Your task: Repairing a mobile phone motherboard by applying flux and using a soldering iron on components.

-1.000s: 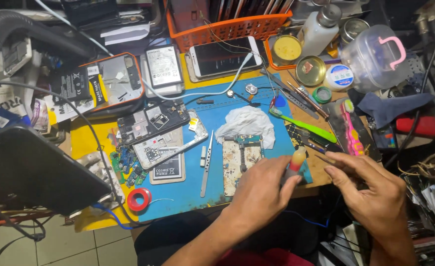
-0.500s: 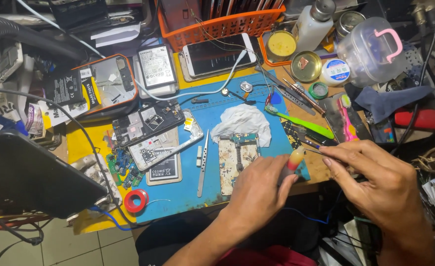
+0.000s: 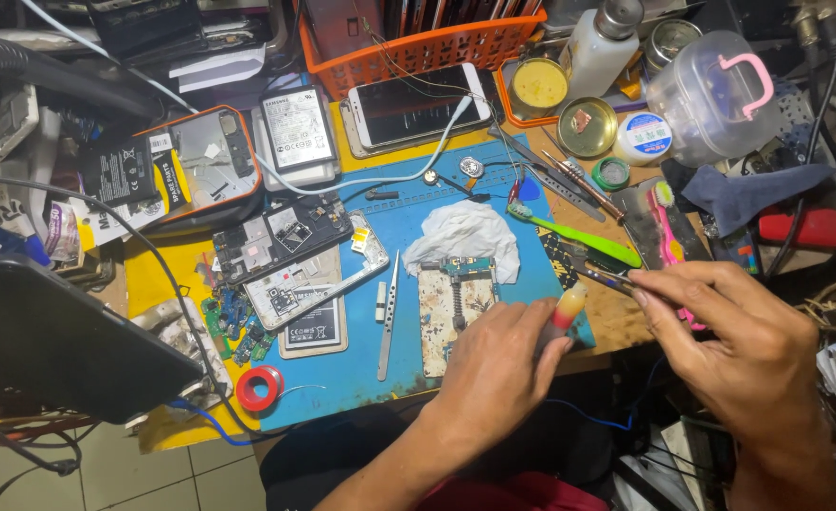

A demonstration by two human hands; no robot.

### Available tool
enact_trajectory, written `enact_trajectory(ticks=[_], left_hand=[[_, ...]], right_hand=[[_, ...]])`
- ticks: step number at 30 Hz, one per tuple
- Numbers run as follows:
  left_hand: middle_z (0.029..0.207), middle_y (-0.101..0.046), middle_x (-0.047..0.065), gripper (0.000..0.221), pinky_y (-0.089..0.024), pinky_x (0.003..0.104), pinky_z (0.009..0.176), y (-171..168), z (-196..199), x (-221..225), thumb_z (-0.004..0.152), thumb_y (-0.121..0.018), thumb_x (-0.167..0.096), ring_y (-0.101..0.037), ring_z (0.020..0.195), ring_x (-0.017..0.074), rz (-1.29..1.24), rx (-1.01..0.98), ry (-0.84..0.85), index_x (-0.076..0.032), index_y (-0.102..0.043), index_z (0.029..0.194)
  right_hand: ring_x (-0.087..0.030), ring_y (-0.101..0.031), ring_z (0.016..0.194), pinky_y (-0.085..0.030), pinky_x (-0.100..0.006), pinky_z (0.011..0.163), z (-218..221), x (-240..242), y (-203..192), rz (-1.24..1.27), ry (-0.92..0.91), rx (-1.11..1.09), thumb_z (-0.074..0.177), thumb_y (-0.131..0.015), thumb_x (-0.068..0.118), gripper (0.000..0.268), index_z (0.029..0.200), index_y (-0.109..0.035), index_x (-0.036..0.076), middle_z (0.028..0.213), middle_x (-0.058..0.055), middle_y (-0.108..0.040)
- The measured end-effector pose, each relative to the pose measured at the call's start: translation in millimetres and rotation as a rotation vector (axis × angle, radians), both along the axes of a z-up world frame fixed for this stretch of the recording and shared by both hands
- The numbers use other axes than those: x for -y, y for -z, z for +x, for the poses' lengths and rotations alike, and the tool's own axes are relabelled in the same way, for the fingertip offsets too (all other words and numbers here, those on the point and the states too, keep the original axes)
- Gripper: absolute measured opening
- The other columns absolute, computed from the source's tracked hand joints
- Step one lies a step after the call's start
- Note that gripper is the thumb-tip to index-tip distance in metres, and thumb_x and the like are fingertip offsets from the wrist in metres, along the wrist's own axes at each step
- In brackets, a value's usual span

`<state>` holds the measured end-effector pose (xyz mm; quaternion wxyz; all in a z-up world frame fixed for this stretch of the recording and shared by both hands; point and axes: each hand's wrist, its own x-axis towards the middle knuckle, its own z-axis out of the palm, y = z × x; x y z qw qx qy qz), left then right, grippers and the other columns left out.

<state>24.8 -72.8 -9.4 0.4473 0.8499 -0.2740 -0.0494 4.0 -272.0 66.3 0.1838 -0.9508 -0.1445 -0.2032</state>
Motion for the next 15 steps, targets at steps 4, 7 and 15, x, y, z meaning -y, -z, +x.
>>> enact_trajectory(ticks=[4, 7, 15], left_hand=[[0.090, -0.067, 0.024, 0.038, -0.047, 0.056, 0.058, -4, 7, 13, 0.100, -0.062, -0.026, -0.062, 0.075, 0.0445, 0.119, -0.065, 0.026, 0.000, -0.053, 0.126], [0.084, -0.067, 0.025, 0.039, -0.049, 0.058, 0.051, -4, 16, 36, 0.100, -0.064, -0.026, -0.064, 0.067, 0.0472, 0.183, -0.109, 0.042, 0.002, -0.048, 0.122], [0.066, -0.065, 0.012, 0.011, -0.048, 0.047, 0.049, 35, 22, 83, 0.104, -0.055, -0.009, -0.065, 0.061, 0.0346, 0.281, 0.289, -0.195, -0.004, -0.055, 0.095]], right_hand=[[-0.024, -0.071, 0.095, -0.055, -0.032, 0.088, -2, 4, 6, 0.045, 0.046, 0.044, 0.097, -0.083, -0.006, 0.016, 0.112, -0.080, -0.001, 0.108, -0.017, -0.075], [-0.024, -0.071, 0.096, -0.055, -0.032, 0.086, -4, 4, 7, 0.062, 0.070, 0.050, 0.097, -0.083, -0.008, 0.016, 0.112, -0.080, -0.002, 0.109, -0.018, -0.075], [-0.020, -0.069, 0.089, -0.052, -0.030, 0.064, -6, 5, 19, 0.090, 0.149, 0.021, 0.101, -0.084, -0.005, 0.015, 0.115, -0.081, 0.000, 0.112, -0.016, -0.076]])
